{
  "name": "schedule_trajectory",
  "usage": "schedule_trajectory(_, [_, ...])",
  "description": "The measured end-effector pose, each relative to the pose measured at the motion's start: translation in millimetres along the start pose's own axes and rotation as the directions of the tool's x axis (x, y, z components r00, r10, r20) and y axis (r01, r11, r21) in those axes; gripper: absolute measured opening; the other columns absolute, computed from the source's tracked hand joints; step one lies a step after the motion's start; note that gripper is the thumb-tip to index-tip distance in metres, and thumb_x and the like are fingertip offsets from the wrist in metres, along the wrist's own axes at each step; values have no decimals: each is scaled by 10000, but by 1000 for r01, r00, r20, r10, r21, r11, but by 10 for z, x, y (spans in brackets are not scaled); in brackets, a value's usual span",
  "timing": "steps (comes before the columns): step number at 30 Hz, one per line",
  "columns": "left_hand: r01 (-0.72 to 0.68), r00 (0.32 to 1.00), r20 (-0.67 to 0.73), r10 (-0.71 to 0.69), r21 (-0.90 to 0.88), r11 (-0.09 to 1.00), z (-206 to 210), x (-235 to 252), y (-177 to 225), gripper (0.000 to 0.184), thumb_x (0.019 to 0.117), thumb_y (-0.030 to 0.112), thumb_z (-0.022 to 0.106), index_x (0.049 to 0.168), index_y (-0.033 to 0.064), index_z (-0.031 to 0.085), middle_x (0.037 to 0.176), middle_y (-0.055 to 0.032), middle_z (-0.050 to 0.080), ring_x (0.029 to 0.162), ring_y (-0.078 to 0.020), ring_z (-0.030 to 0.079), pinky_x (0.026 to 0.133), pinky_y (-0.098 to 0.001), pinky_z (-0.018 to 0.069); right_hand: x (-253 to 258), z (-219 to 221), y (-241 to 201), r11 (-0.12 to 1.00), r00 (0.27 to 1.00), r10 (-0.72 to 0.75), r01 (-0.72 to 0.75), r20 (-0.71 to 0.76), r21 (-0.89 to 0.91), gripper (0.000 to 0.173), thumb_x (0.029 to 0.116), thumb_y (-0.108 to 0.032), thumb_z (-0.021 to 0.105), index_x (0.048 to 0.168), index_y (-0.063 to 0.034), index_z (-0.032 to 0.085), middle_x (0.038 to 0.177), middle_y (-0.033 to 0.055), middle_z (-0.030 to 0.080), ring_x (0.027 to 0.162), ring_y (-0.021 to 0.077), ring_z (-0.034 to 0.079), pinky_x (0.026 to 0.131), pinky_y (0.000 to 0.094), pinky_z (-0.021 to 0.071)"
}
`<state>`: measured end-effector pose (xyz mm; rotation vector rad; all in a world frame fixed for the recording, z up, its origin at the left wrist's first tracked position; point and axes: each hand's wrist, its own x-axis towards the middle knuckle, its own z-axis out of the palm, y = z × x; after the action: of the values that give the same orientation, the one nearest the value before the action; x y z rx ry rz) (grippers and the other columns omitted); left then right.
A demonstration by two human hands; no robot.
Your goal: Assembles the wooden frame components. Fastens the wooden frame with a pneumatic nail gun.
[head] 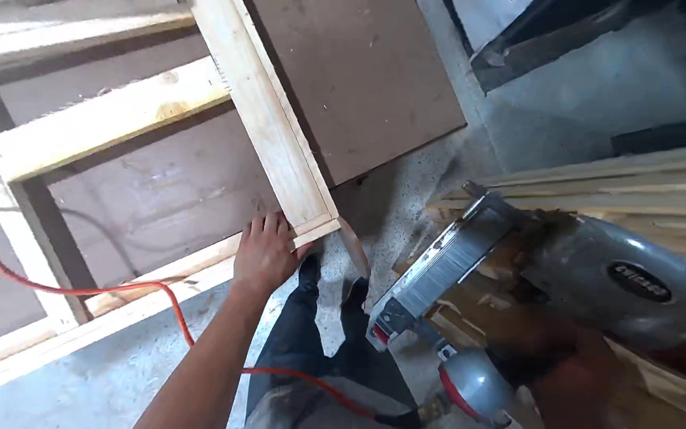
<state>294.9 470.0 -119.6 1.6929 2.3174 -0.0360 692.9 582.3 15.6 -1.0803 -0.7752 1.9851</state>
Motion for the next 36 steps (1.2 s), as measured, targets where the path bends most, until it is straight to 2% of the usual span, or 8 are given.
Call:
schedule_trajectory(4, [48,997,-68,-48,1,999,92,-72,44,861,929,730,508,1319,-29,622,1233,-246,638,1142,-440,621,947,-576,527,418,-250,-18,996,988,89,-85,123,-35,377,932,-338,673,1224,-103,712,693,-36,656,600,85,656,645,310,621])
schedule_trajectory(9, [73,986,-154,-66,42,996,148,-92,77,859,925,738,500,1312,-16,635,1257,-223,648,1155,-413,628,943,-547,533,717,-734,-15,969,921,248,-231,301,-92,312,981,-283,626,1221,-104,716,735,-18,680,645,99,671,687,325,622])
schedule_trajectory(12, [88,979,-189,-75,61,994,187,-99,85,843,925,727,517,1332,-3,632,1299,-208,650,1188,-391,636,1005,-542,513,800,-914,2,934,874,353,-308,333,-182,223,993,-284,596,1097,-171,757,746,-34,701,668,88,673,684,306,600])
schedule_trajectory(16, [79,973,-225,-59,81,994,221,-124,79,851,932,725,504,1331,-17,627,1298,-220,653,1184,-387,648,1013,-540,513,966,-902,115,870,794,492,-468,356,-158,259,973,-305,654,1175,-162,730,742,-47,678,658,63,657,684,270,593])
schedule_trajectory(20, [71,956,-292,-41,91,993,234,-129,106,809,952,672,516,1327,-40,609,1288,-245,658,1194,-408,651,1016,-550,515,1218,-791,243,754,687,652,-632,321,-181,163,892,-360,716,887,-202,757,668,-86,635,619,27,628,659,223,567])
schedule_trajectory(26, [89,951,-306,-52,108,990,268,-134,105,805,951,678,514,1333,-25,610,1306,-248,652,1193,-418,649,973,-563,528,1543,-760,516,795,684,586,-589,433,-146,246,927,-308,690,1072,-117,745,673,-23,621,581,62,611,626,262,578])
schedule_trajectory(31, [90,939,-341,-41,128,988,292,-144,110,799,961,674,500,1332,-25,612,1307,-235,660,1190,-405,655,982,-538,530,1666,-707,572,752,628,624,-644,466,-138,224,928,-305,693,991,-93,728,661,-7,611,570,79,613,619,280,584])
schedule_trajectory(36, [83,931,-364,-26,142,986,294,-148,90,797,955,677,517,1291,-35,640,1286,-226,677,1180,-379,671,1009,-526,528,1729,-668,594,727,592,630,-677,502,-114,257,931,-306,698,1086,-104,736,677,-13,621,573,67,615,622,267,587])
